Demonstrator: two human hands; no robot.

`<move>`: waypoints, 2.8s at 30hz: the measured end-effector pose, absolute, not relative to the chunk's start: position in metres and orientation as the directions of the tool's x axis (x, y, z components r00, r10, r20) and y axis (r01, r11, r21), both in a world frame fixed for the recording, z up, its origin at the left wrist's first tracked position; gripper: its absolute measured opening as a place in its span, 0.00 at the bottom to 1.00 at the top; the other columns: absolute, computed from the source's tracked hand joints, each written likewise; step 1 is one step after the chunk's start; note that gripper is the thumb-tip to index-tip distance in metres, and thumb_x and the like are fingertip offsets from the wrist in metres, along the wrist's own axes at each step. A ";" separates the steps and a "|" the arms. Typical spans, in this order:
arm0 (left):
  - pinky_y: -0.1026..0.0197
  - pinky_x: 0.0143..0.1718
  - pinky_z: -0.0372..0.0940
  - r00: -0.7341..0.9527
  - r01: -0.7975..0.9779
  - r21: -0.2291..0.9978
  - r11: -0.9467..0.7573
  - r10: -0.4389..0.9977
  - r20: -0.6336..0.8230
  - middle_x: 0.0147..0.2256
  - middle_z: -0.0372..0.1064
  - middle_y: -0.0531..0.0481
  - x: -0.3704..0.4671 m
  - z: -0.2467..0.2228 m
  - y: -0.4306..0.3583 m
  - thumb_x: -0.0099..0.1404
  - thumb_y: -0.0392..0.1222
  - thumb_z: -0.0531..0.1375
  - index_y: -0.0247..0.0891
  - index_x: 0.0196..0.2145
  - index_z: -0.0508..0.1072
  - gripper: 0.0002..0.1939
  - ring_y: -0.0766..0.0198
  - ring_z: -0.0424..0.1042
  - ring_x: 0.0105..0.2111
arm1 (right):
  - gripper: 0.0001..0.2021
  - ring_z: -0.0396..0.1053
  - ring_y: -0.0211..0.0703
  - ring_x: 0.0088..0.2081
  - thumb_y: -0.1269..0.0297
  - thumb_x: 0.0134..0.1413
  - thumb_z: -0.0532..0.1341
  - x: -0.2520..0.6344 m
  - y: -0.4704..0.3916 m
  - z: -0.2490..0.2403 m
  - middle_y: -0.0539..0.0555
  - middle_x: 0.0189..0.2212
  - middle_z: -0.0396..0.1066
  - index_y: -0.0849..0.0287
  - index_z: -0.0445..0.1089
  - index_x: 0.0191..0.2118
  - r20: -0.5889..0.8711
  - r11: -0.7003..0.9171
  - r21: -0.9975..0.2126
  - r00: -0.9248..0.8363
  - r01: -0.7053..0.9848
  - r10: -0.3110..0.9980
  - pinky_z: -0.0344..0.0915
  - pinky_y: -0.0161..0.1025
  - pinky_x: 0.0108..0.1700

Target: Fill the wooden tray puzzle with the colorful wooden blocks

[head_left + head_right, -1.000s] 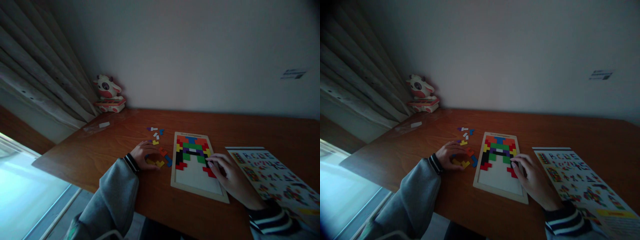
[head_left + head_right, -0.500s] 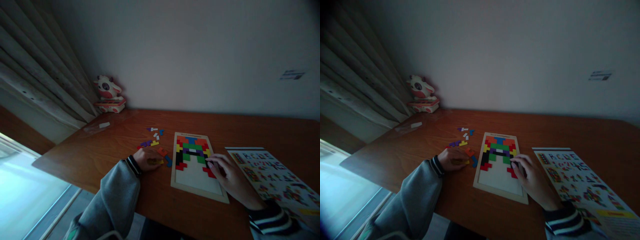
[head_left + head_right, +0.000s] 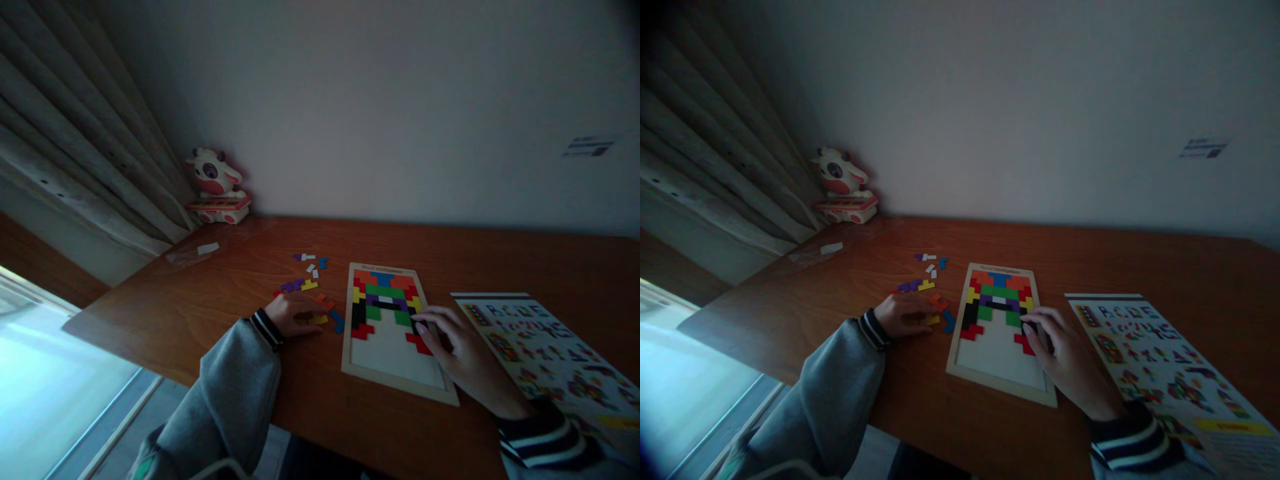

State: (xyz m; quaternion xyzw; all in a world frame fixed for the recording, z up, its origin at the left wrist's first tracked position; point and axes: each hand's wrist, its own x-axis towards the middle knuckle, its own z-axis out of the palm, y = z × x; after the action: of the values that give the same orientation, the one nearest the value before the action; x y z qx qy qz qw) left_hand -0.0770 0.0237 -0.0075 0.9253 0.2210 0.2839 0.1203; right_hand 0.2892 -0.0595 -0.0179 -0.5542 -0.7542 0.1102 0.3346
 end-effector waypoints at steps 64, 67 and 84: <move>0.58 0.46 0.73 0.640 0.211 0.268 -0.940 0.340 0.689 0.41 0.78 0.45 0.034 0.000 0.004 0.66 0.47 0.62 0.39 0.47 0.75 0.14 0.61 0.78 0.41 | 0.15 0.76 0.47 0.43 0.52 0.63 0.56 0.259 -0.068 -0.009 0.57 0.44 0.77 0.53 0.68 0.50 0.274 0.299 -0.826 -0.124 0.478 0.954 0.73 0.44 0.45; 0.59 0.46 0.72 0.630 0.185 0.249 -0.951 0.309 0.712 0.42 0.78 0.44 0.047 -0.003 0.002 0.67 0.46 0.62 0.38 0.48 0.74 0.15 0.60 0.77 0.42 | 0.16 0.75 0.48 0.45 0.52 0.61 0.59 0.258 -0.066 -0.013 0.58 0.46 0.76 0.54 0.69 0.49 0.247 0.276 -0.879 -0.125 0.388 0.961 0.72 0.45 0.47; 0.60 0.44 0.71 0.593 0.218 0.171 -0.961 0.270 0.758 0.45 0.77 0.45 0.028 0.003 0.011 0.65 0.40 0.64 0.37 0.46 0.74 0.11 0.63 0.77 0.42 | 0.18 0.75 0.43 0.40 0.53 0.55 0.64 0.271 -0.062 -0.006 0.55 0.42 0.74 0.54 0.69 0.49 0.181 0.169 -0.978 0.091 0.126 0.979 0.74 0.43 0.44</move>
State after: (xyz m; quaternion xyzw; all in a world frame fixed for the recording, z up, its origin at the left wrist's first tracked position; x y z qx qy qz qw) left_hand 0.0278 0.0107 0.0033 0.8920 0.1369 0.4297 0.0301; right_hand 0.2706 -0.0624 -0.0057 -0.5075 -0.5445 0.3977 0.5365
